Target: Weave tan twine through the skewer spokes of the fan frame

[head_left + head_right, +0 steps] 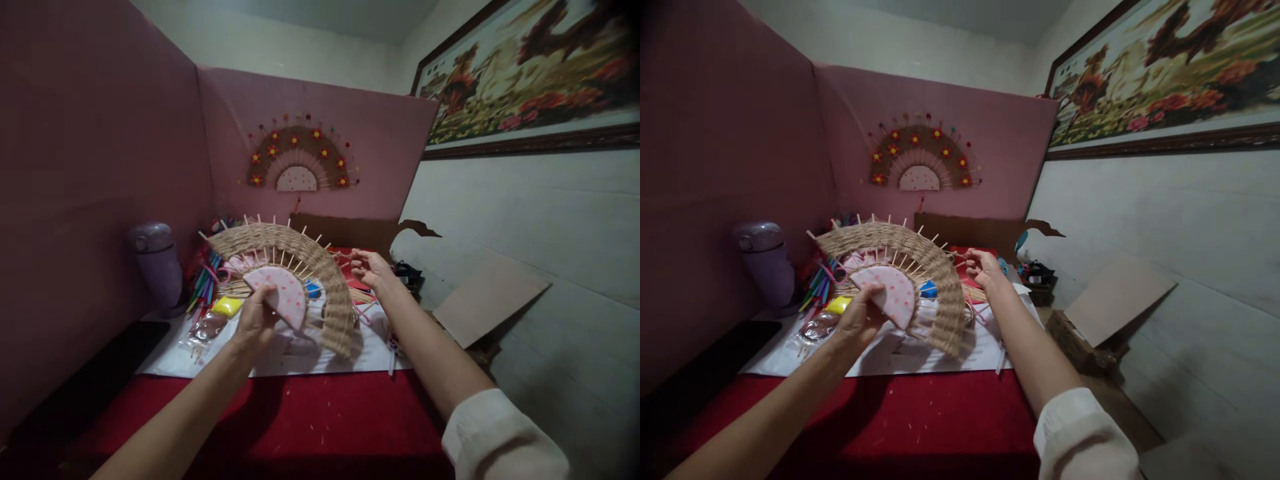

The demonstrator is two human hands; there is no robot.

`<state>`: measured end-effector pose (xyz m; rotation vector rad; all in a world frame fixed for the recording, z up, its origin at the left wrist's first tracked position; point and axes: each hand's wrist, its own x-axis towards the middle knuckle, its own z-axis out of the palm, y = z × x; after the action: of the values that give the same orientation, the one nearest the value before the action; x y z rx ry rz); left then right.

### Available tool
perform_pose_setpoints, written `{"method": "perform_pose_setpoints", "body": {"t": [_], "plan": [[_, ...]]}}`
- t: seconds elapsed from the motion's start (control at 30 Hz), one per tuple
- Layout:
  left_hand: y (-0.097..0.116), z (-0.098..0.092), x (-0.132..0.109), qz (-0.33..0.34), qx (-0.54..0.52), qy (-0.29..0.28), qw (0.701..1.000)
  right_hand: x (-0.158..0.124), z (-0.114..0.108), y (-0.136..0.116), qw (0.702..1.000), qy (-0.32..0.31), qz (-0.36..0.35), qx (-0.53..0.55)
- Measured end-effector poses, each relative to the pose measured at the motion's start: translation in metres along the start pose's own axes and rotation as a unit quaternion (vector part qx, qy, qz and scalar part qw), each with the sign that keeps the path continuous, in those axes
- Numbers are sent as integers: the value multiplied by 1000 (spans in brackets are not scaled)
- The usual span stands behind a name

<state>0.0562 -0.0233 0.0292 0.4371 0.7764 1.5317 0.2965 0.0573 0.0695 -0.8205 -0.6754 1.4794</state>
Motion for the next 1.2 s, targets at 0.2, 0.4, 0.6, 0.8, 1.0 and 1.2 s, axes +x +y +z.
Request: {"method": "perform_pose_setpoints", "body": {"t": [0.2, 0.4, 0.6, 0.8, 1.0, 1.2], "plan": [[37, -22, 23, -8, 37, -45, 998, -20, -6, -8, 994, -14, -75, 74], [52, -39, 39, -57, 81, -73, 992, -34, -16, 0, 986, 31, -163, 3], [64, -35, 40, -118, 115, -108, 980, -34, -22, 9, 894, 223, -216, -324], [62, -45, 50, -80, 126, -79, 986, -49, 18, 30, 834, 36, -404, -374], [60, -65, 57, -99, 147, -67, 982, -55, 36, 55, 941, -142, -159, -263], [62, -64, 51, -134, 172, -57, 974, -57, 18, 57, 945, -152, -172, -234]]}}
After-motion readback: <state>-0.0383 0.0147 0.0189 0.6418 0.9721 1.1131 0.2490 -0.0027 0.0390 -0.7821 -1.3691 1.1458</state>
